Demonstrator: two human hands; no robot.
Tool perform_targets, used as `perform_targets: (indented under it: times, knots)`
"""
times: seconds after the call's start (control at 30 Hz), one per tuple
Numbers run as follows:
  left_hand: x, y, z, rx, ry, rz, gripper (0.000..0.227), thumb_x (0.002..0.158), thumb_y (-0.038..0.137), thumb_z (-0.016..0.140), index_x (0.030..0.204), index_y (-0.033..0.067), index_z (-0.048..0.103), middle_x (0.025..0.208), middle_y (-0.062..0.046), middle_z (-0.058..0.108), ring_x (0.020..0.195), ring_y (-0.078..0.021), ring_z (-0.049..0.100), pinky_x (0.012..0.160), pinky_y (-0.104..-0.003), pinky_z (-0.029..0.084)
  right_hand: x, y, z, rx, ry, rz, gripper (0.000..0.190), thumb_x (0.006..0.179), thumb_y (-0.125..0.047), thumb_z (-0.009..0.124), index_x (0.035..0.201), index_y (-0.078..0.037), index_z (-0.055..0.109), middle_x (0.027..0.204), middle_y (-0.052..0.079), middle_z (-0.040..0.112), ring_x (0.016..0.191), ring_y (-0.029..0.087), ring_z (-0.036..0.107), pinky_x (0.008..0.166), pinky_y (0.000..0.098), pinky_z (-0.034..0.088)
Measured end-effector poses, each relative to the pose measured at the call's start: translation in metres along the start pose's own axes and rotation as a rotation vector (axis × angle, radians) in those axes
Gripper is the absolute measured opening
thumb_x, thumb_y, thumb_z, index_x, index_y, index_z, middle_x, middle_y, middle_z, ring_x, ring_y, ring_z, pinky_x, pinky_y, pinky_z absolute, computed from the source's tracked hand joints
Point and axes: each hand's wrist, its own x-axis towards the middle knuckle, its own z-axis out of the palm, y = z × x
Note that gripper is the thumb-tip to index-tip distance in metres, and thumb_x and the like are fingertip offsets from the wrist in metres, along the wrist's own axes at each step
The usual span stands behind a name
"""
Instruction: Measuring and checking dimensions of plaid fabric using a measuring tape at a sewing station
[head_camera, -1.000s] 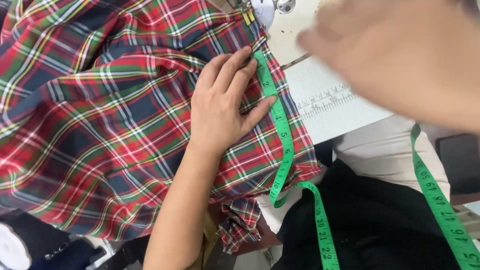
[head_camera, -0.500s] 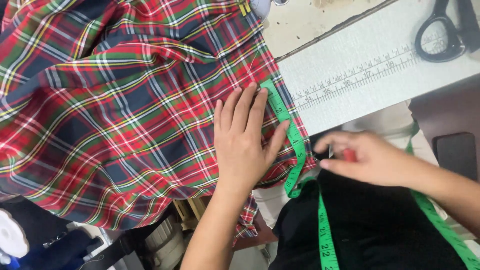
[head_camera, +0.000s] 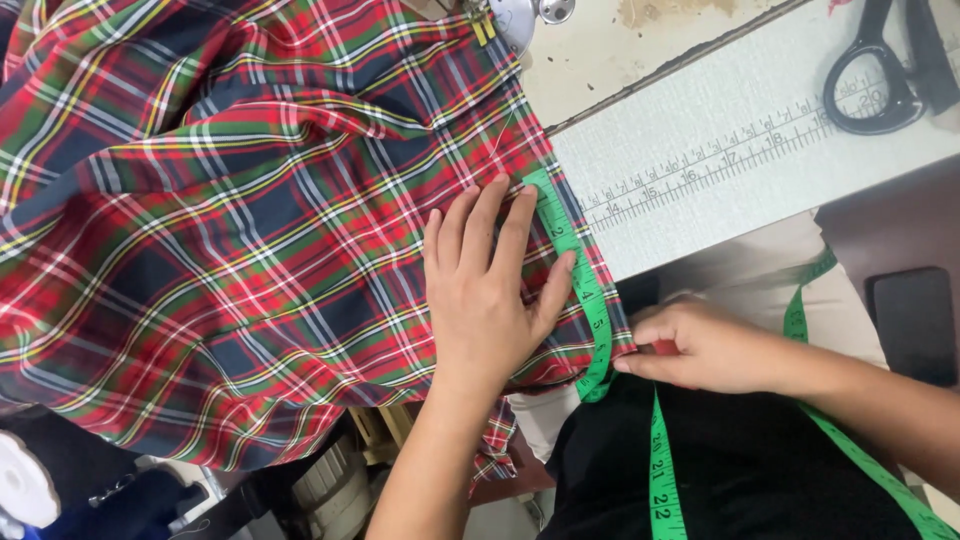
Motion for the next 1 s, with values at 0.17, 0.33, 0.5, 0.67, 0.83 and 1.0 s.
perform_targets:
  times: [0.17,0.33,0.5,0.67,0.83,1.0]
  knots:
    - [0.001,0.001,0.001,0.01,0.001,-0.015,0.047,0.105,0.043,0.063,0.139,0.0098,0.066,0.145,-0.014,0.062,0.134,-0.0373,0.06,0.115,-0.061,0.046,-0.007,-0.007,0.002,0.132,-0.034,-0.004,0.052,0.097,-0.031,0.081,0.06,-0.01,0.051,0.07,0.002,0.057,0.062,0.014,0.058,0.06,0.0303,0.046]
    - [0.001,0.004,0.002,0.029,0.015,-0.028,0.048,0.106,0.044,0.062,0.139,0.0102,0.066,0.142,-0.014,0.063,0.133,-0.0374,0.06,0.115,-0.062,0.046,-0.017,-0.031,0.002,0.027,0.064,-0.028,0.052,0.093,-0.036,0.08,0.055,-0.011,0.054,0.118,0.008,0.073,0.107,0.018,0.077,0.087,0.0297,0.052]
    - [0.001,0.005,0.002,0.043,0.018,-0.037,0.049,0.106,0.045,0.061,0.14,0.0105,0.066,0.141,-0.014,0.064,0.132,-0.0367,0.06,0.116,-0.061,0.045,-0.019,-0.044,0.001,0.075,0.066,-0.173,0.02,0.094,-0.027,0.075,0.093,-0.01,0.085,0.131,0.008,0.08,0.114,0.019,0.083,0.093,0.0283,0.063]
    - [0.002,0.005,0.001,0.034,-0.006,-0.036,0.05,0.106,0.044,0.062,0.141,0.0095,0.064,0.143,-0.014,0.062,0.134,-0.0373,0.059,0.116,-0.061,0.045,-0.028,-0.036,0.002,0.383,-0.155,0.224,0.029,0.094,-0.013,0.088,0.073,-0.005,0.07,0.061,0.001,0.066,0.036,0.009,0.063,0.034,0.025,0.042]
    - [0.002,0.003,0.002,0.055,-0.009,-0.022,0.049,0.106,0.045,0.062,0.141,0.0094,0.065,0.143,-0.014,0.062,0.133,-0.0373,0.06,0.115,-0.061,0.046,-0.028,-0.042,-0.005,0.389,-0.189,0.14,0.015,0.093,-0.016,0.086,0.084,-0.007,0.078,0.072,-0.002,0.073,0.054,0.005,0.062,0.048,0.0239,0.047]
    - [-0.001,0.003,0.004,0.068,-0.02,-0.025,0.049,0.108,0.046,0.06,0.142,0.0099,0.065,0.145,-0.013,0.061,0.135,-0.0365,0.059,0.116,-0.061,0.047,-0.033,-0.043,-0.007,0.505,-0.307,0.243,0.007,0.096,-0.01,0.082,0.096,-0.003,0.082,0.059,0.001,0.061,0.033,0.008,0.053,0.031,0.0224,0.035]
